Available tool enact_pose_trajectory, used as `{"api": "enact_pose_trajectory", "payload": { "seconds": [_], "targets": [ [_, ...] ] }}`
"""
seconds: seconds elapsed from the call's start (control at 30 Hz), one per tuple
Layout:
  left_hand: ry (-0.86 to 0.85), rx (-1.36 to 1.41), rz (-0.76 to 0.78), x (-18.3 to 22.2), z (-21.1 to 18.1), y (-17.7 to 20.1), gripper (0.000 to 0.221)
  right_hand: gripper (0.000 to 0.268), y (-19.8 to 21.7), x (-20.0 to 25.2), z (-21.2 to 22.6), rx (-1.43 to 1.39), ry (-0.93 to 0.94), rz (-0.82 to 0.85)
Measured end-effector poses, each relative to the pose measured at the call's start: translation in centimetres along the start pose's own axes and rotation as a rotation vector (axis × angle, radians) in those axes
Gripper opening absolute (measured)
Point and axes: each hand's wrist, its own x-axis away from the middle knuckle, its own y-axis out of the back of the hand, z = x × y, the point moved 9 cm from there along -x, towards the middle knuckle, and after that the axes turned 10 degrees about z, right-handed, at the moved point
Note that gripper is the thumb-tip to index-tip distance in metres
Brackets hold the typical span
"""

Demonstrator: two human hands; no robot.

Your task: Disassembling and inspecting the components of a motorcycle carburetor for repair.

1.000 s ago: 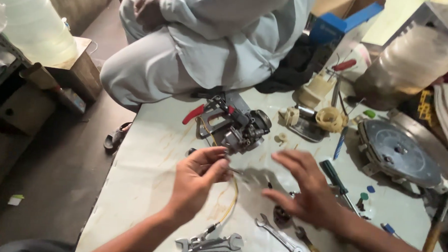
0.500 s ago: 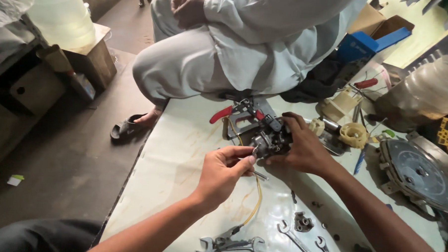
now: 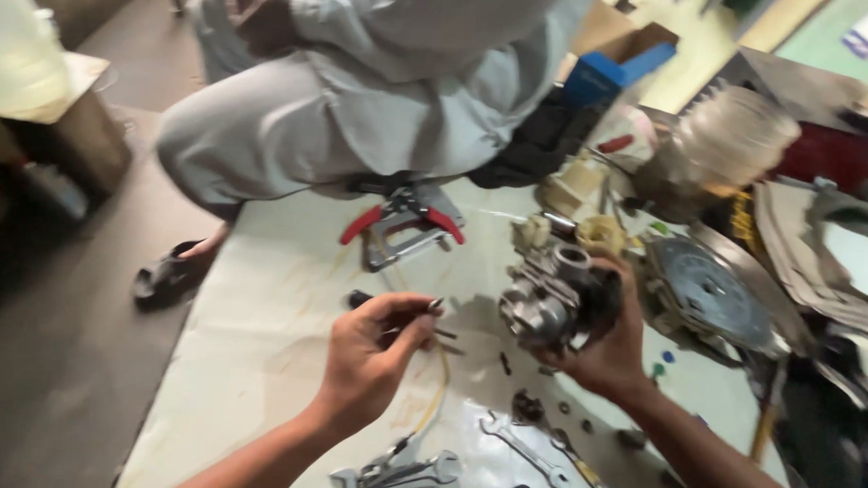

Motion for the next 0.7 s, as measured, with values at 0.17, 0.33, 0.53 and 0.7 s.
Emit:
{"api": "enact_pose_trajectory", "payload": {
  "seconds": [0.17, 0.33, 0.53, 0.7],
  "targets": [
    [0.075, -0.049, 0.051, 0.9, 0.8, -1.3, 0.018, 0.115, -1.1, 6.6, -3.5, -0.474, -0.232, 0.062],
    [0.088, -0.172, 0.127, 1.3, -0.3, -2.1, 0.016, 0.114, -3.9, 7.8, -2.8, -0.998, -0.422, 0.044],
    [-0.020, -0.238, 0.170, 1.7, -1.4, -3.0, 0.013, 0.117, -5.5, 7.6, -1.5, -1.167, -0.525, 0.142],
    [-0.022, -0.243, 0.208, 2.2, -1.9, -3.9, 0.012, 0.126, -7.2, 7.7, -1.2, -1.403, -0.475, 0.279]
  ]
}}
